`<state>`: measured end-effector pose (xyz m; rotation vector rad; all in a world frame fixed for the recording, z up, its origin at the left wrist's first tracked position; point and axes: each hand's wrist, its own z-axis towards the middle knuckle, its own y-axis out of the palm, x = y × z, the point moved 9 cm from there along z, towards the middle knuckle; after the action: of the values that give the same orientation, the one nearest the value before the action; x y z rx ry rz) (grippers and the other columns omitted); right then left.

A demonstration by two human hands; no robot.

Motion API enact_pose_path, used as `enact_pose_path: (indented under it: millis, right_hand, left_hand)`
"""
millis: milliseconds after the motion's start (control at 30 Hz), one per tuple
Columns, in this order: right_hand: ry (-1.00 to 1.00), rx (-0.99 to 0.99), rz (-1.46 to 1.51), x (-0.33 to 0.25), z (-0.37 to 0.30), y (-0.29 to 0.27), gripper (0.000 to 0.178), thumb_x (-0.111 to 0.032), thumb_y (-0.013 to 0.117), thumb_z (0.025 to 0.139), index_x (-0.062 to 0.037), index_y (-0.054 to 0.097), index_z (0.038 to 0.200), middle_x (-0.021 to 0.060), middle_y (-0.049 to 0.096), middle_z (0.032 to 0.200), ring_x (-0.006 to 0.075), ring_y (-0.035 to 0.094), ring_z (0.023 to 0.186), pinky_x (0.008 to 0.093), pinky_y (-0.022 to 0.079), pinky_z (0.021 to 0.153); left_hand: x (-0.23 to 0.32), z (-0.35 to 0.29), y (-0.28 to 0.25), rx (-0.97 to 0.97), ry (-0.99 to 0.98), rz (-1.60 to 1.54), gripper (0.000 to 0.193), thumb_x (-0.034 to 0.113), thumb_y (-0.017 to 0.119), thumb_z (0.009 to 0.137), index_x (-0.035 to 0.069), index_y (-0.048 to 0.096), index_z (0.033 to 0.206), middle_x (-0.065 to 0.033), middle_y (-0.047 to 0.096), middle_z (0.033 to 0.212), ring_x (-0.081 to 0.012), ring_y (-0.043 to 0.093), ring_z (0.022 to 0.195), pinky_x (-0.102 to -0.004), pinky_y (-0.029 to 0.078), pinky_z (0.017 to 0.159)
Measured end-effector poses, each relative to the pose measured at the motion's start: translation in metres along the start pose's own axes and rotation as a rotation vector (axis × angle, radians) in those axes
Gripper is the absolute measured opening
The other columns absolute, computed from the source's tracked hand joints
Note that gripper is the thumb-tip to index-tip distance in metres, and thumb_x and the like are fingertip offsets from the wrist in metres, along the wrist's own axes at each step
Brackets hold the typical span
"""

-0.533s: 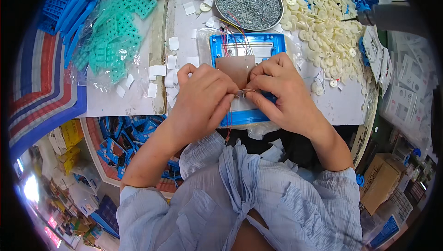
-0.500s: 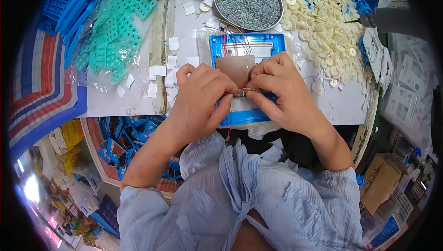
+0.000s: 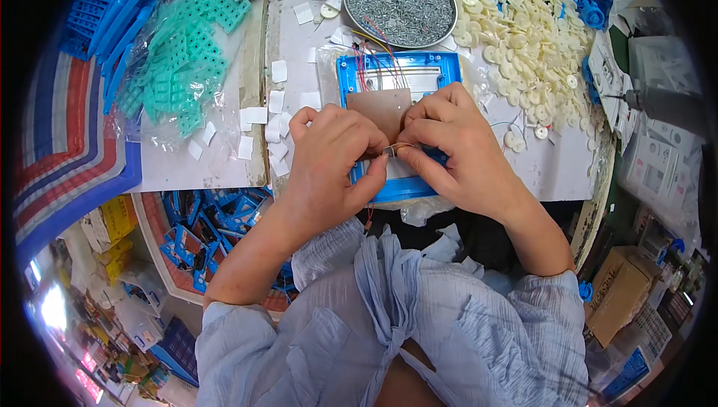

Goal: Assembling components and using an electric screwdriver to secure parts of a blue toy electronic device.

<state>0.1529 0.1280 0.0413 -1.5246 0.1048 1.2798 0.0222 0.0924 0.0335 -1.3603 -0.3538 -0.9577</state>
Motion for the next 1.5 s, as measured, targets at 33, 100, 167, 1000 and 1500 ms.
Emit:
enact_pose_path:
  millis: [33,100,167,1000,1500]
  right_hand:
    - [-0.001,0.0,0.0,0.0,0.0,0.0,0.009,-0.012,0.074,0.081,-0.0069,0.073,0.088,0.0067,0.063,0.092,0.0313,0.053,0.096,0.0404,0.045,0.087]
    - [-0.001,0.0,-0.001,0.0,0.0,0.0,0.008,-0.012,0.074,0.081,-0.0069,0.073,0.088,0.0067,0.063,0.092,0.0313,0.053,0.096,0.0405,0.045,0.087]
    - [-0.005,0.001,-0.003,0.0,0.0,0.0,0.008,-0.012,0.074,0.081,-0.0069,0.073,0.088,0.0068,0.063,0.092,0.0314,0.053,0.096,0.0406,0.045,0.087]
    - [-0.048,0.25,-0.192,-0.017,0.0,-0.016,0.022,-0.006,0.077,0.076,-0.0074,0.068,0.096,0.0079,0.062,0.092,0.0325,0.055,0.093,0.0415,0.047,0.079]
    - [0.036,0.12,-0.019,-0.02,-0.024,-0.002,0.021,-0.007,0.075,0.081,-0.0034,0.071,0.101,0.0111,0.073,0.086,0.029,0.071,0.074,0.0396,0.056,0.065]
  left_hand:
    - [0.0,0.0,0.0,0.003,-0.002,-0.001,0.016,0.009,0.073,0.078,0.013,0.062,0.089,0.0009,0.061,0.086,-0.0202,0.056,0.088,-0.0415,0.028,0.087]
    - [0.0,0.0,0.0,0.014,0.0,-0.002,0.016,0.008,0.072,0.077,0.013,0.062,0.089,0.0009,0.061,0.086,-0.0201,0.056,0.087,-0.0414,0.029,0.086]
    - [0.0,0.001,0.0,0.031,0.004,0.001,0.017,0.007,0.072,0.076,0.013,0.062,0.088,0.0008,0.061,0.086,-0.02,0.056,0.087,-0.0414,0.029,0.086]
    - [-0.002,-0.007,-0.007,0.124,-0.03,-0.036,0.015,0.006,0.073,0.075,0.013,0.066,0.085,0.0014,0.065,0.089,-0.0192,0.058,0.088,-0.0403,0.029,0.085]
    - [0.031,-0.008,-0.003,0.088,0.14,0.134,0.025,0.002,0.078,0.072,0.01,0.071,0.094,-0.002,0.065,0.09,-0.0236,0.058,0.084,-0.0398,0.039,0.079]
